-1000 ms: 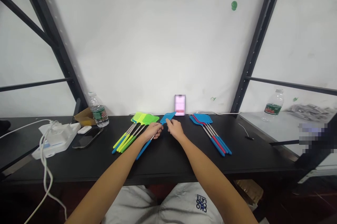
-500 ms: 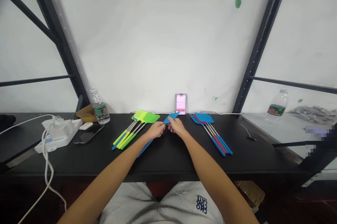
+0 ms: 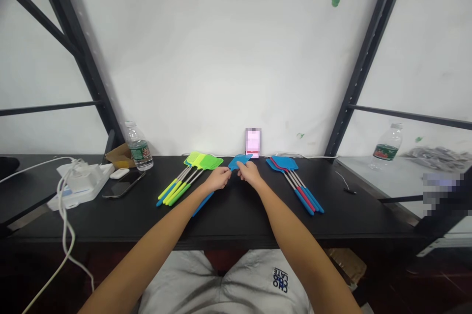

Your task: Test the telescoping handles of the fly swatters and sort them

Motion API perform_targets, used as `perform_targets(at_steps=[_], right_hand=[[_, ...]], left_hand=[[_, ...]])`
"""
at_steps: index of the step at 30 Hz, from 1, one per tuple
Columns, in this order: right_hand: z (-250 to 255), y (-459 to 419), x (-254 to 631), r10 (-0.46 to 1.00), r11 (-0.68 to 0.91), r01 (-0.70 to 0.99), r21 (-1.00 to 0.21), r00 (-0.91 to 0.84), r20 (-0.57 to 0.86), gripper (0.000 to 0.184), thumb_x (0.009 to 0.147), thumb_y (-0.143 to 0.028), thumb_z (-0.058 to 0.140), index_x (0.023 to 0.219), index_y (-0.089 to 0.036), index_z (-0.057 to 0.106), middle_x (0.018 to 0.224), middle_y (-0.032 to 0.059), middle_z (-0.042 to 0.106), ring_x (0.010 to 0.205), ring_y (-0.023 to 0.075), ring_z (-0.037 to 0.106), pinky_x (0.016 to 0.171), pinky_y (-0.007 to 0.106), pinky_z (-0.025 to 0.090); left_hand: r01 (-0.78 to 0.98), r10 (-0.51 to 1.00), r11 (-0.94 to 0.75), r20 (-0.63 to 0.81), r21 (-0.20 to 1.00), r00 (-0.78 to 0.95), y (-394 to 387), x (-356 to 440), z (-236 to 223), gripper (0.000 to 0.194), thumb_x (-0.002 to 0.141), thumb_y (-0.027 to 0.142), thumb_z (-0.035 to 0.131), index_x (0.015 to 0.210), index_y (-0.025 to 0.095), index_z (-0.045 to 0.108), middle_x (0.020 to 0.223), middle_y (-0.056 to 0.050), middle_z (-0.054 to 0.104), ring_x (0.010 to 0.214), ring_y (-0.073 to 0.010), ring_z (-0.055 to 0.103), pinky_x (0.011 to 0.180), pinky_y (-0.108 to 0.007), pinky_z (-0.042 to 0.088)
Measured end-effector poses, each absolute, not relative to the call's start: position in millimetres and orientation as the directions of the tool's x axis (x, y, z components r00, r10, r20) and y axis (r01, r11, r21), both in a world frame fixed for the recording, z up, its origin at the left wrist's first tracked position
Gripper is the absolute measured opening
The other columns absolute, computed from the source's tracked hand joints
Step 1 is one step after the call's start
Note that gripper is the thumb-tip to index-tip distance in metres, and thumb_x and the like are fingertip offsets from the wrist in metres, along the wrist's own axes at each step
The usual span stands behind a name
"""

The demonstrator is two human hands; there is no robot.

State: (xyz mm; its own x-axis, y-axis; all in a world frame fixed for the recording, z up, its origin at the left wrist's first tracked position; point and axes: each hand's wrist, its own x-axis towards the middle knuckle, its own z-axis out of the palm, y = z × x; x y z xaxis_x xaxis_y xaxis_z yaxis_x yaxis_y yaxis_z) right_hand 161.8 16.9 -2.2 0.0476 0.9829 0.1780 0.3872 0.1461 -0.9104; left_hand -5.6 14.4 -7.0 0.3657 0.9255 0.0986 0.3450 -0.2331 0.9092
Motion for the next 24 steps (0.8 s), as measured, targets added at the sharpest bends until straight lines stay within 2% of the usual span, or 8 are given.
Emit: perform_targets(at_steps=[4,8,12,17,24], right_hand=[[0,17,169,0.97,0.121,0.38,-0.917,0.15,0.19,0.036,0.089,-0.041,0.05,0.065,-0.015,0.058,0.055,0.0046,0.063,0.041,0.0092,0.053,0.039,0.018,0.038],[3,18,178,0.947,0.132,0.343,-0.93,0.235,0.22,0.023,0.084,-0.037,0.057,0.074,-0.016,0.058,0.062,0.0036,0.065,0.043,0.01,0.055,0.039,0.019,0.038],[4,22,188,0.916,0.163,0.266,-0.95,0.316,0.246,0.017,0.08,-0.033,0.058,0.081,-0.016,0.059,0.06,0.0017,0.062,0.042,0.0109,0.053,0.037,0.02,0.036],[1,28,198,0.909,0.125,0.231,-0.965,0.363,0.205,0.014,0.08,-0.029,0.056,0.08,-0.015,0.06,0.045,-0.0012,0.054,0.04,0.0123,0.05,0.038,0.021,0.036],[-1,30,201,0.901,0.11,0.247,-0.963,0.384,0.201,0.018,0.083,-0.03,0.052,0.075,-0.016,0.059,0.043,-0.0013,0.052,0.038,0.0117,0.048,0.039,0.021,0.036]], left_hand=[[0.331,0.92,-0.236,0.101,0.913,0.378,13,-5,-5,0.026,0.085,0.033,0.051,0.064,0.019,0.043,0.041,0.008,0.037,0.033,-0.0058,0.036,0.037,-0.018,0.025],[0.327,0.915,-0.244,0.105,0.913,0.39,11,-6,-4,0.028,0.083,0.035,0.052,0.062,0.019,0.042,0.04,0.008,0.037,0.032,-0.0058,0.036,0.036,-0.018,0.024],[0.339,0.91,-0.242,0.092,0.909,0.403,11,-7,-4,0.034,0.084,0.041,0.052,0.061,0.019,0.041,0.038,0.008,0.038,0.03,-0.0061,0.035,0.035,-0.018,0.022],[0.369,0.912,-0.224,0.06,0.902,0.406,6,-7,1,0.041,0.085,0.048,0.054,0.059,0.019,0.044,0.037,0.007,0.039,0.028,-0.006,0.034,0.034,-0.019,0.021],[0.402,0.907,-0.218,0.033,0.889,0.419,-3,-8,11,0.05,0.088,0.056,0.049,0.055,0.018,0.044,0.035,0.006,0.036,0.027,-0.0066,0.033,0.035,-0.02,0.02]])
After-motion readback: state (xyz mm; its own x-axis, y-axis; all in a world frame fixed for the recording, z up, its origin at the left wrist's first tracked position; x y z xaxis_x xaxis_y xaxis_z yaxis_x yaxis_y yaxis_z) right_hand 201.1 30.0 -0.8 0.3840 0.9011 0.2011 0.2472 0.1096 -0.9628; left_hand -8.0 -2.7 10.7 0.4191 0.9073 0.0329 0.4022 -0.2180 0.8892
